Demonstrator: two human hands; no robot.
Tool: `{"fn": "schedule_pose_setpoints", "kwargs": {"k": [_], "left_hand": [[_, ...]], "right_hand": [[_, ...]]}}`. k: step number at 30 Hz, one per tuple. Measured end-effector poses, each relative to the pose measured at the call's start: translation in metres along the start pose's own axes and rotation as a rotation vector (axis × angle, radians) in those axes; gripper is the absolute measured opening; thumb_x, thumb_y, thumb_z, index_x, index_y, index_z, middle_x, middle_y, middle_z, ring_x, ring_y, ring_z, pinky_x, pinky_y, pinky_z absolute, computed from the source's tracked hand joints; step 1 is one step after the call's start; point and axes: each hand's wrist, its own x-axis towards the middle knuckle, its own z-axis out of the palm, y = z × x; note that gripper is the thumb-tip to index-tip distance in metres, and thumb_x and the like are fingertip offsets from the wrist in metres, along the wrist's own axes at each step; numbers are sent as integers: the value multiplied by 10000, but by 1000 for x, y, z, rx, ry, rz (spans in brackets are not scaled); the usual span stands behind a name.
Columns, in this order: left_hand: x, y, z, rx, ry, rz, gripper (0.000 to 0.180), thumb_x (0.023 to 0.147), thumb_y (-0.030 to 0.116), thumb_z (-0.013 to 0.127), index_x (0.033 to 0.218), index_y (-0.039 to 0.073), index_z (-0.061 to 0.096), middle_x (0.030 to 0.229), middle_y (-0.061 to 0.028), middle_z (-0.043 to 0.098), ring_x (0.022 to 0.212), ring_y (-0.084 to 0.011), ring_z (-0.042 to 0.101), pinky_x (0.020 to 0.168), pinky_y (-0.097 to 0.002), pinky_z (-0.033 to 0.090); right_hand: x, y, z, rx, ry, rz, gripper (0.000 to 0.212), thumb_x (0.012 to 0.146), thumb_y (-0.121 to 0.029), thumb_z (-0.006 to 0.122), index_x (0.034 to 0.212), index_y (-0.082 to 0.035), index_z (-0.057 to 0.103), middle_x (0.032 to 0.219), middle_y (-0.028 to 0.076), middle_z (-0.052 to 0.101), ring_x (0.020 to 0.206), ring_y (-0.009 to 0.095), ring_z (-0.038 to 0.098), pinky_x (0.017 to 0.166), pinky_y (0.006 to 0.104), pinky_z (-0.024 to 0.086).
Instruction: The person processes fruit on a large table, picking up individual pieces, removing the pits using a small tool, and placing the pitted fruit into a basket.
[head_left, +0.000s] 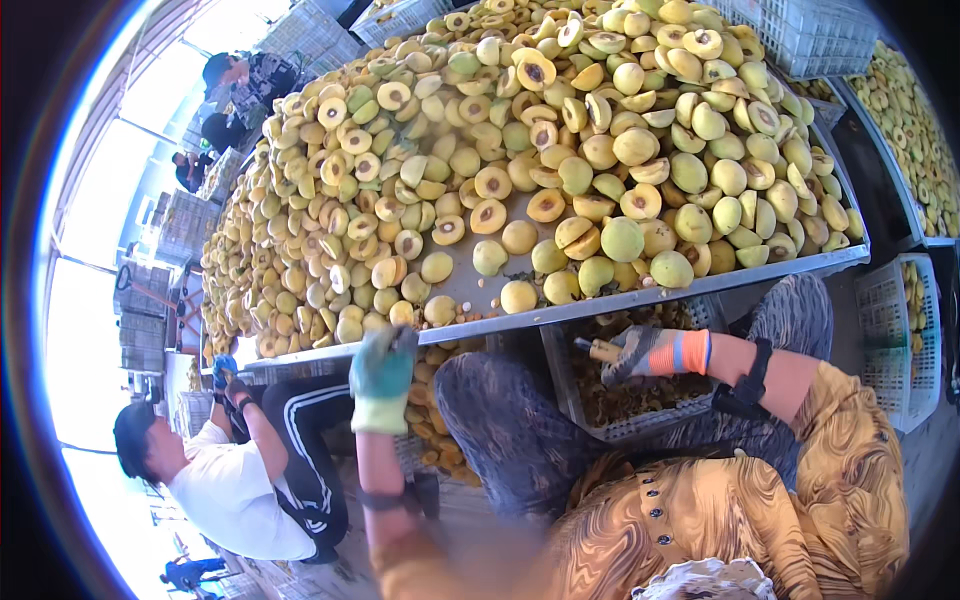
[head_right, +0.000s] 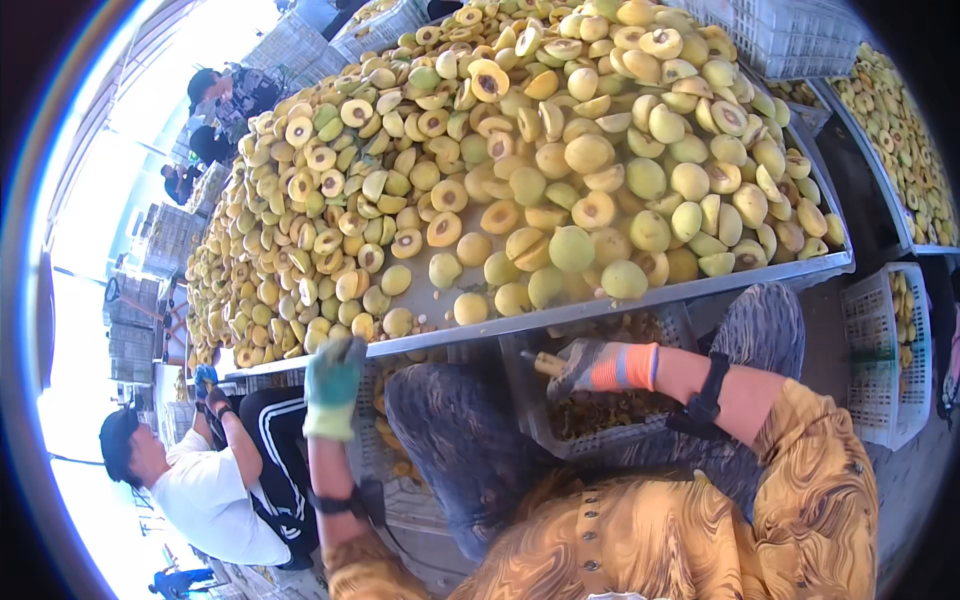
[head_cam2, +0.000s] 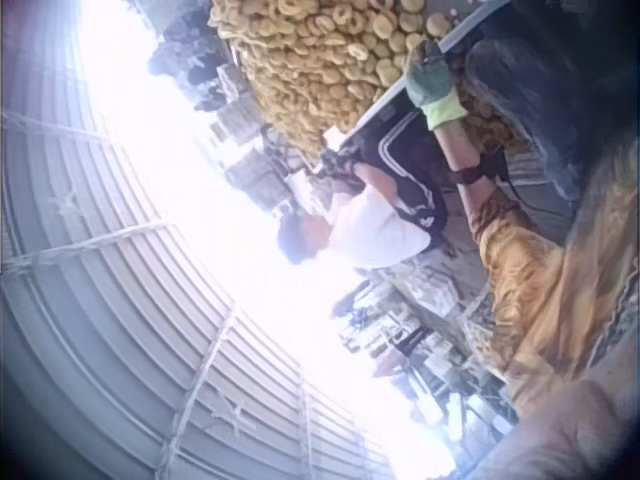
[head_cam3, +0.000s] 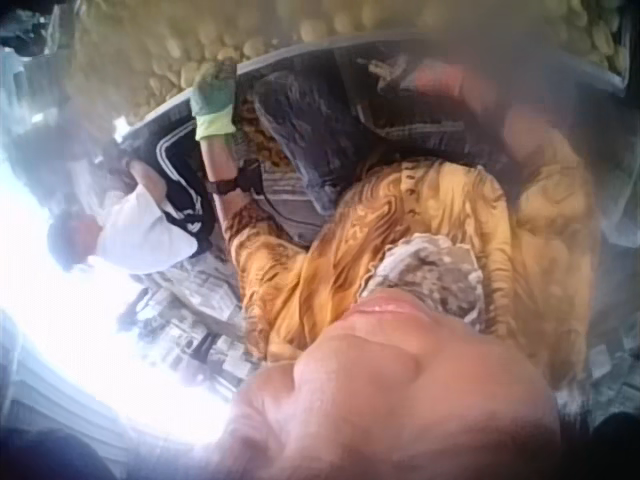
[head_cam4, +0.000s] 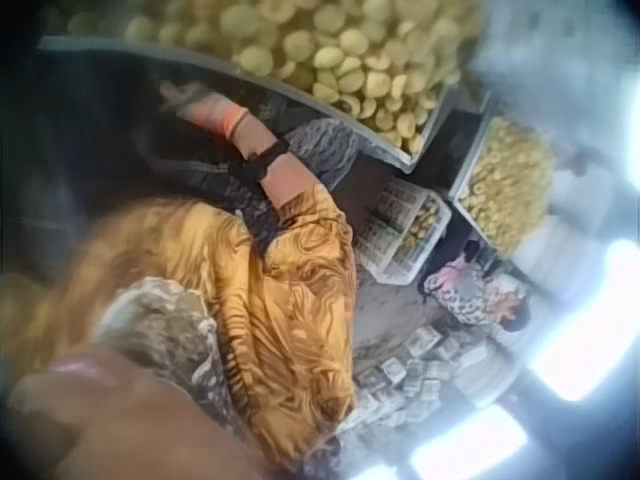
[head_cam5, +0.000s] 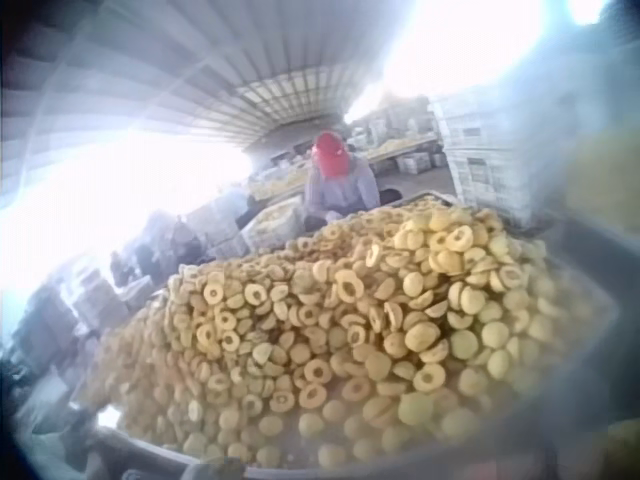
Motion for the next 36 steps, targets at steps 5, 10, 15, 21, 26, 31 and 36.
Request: {"fn": "schedule_pose_setpoints", "kwargs": {"k": [5, 10, 15, 21, 26, 31, 36], "left_hand": [[124, 54, 48, 14, -244, 69, 378, 860, 393, 602, 1073, 89, 671, 1029, -181, 664, 969, -324, 633, 842, -385, 482], [186, 93, 113, 170, -392, -157, 620, 815, 519, 572, 1179, 20, 615, 1248, -230, 581, 1144, -373, 569, 954, -430, 448], [182, 104, 151, 29, -192, -220, 629, 746, 410, 677, 1221, 23, 538, 1153, -248, 611, 1119, -381, 579, 942, -437, 464], [149, 127, 134, -897, 9, -193, 249, 823, 123, 690, 1042, 29, 618, 875, -21, 633, 752, -114, 582, 659, -238, 491], [90, 141, 107, -1159, -15, -272, 163, 881, 139, 631, 961, 28, 719, 810, 17, 642, 696, -55, 545, 627, -204, 441], [50, 159, 122, -1235, 135, -107, 219, 941, 210, 602, 922, 10, 689, 793, 9, 613, 684, -67, 541, 634, -207, 437], [34, 192, 113, -1230, 109, -114, 250, 950, 245, 593, 942, 9, 675, 768, 18, 583, 686, -68, 527, 635, -224, 432]], "right_hand": [[20, 24, 6, -162, 140, -230, 376, 792, -382, 666, 854, -13, 638, 715, 142, 645, 642, 256, 593, 635, 372, 470], [27, 30, 0, -158, 201, -333, 251, 835, -229, 631, 928, 4, 623, 934, 98, 661, 719, 180, 545, 668, 315, 467], [18, 20, -5, -109, 201, -402, 282, 826, -206, 639, 1001, 14, 619, 931, 112, 661, 776, 178, 557, 751, 314, 478], [26, 18, -21, 359, 351, -614, 322, 852, -244, 686, 1070, -28, 587, 830, -8, 639, 602, 87, 531, 548, 256, 443], [7, -12, -30, 614, 349, -501, 243, 860, -263, 703, 956, -64, 602, 640, -32, 527, 547, 67, 490, 482, 229, 373], [37, -17, -20, 475, 427, -410, 213, 844, -210, 698, 959, -45, 626, 652, -25, 553, 569, 66, 511, 507, 231, 407], [45, 1, -25, -98, 523, -283, 405, 862, -443, 572, 1005, -72, 647, 922, 165, 654, 886, 309, 632, 806, 377, 488]]}}
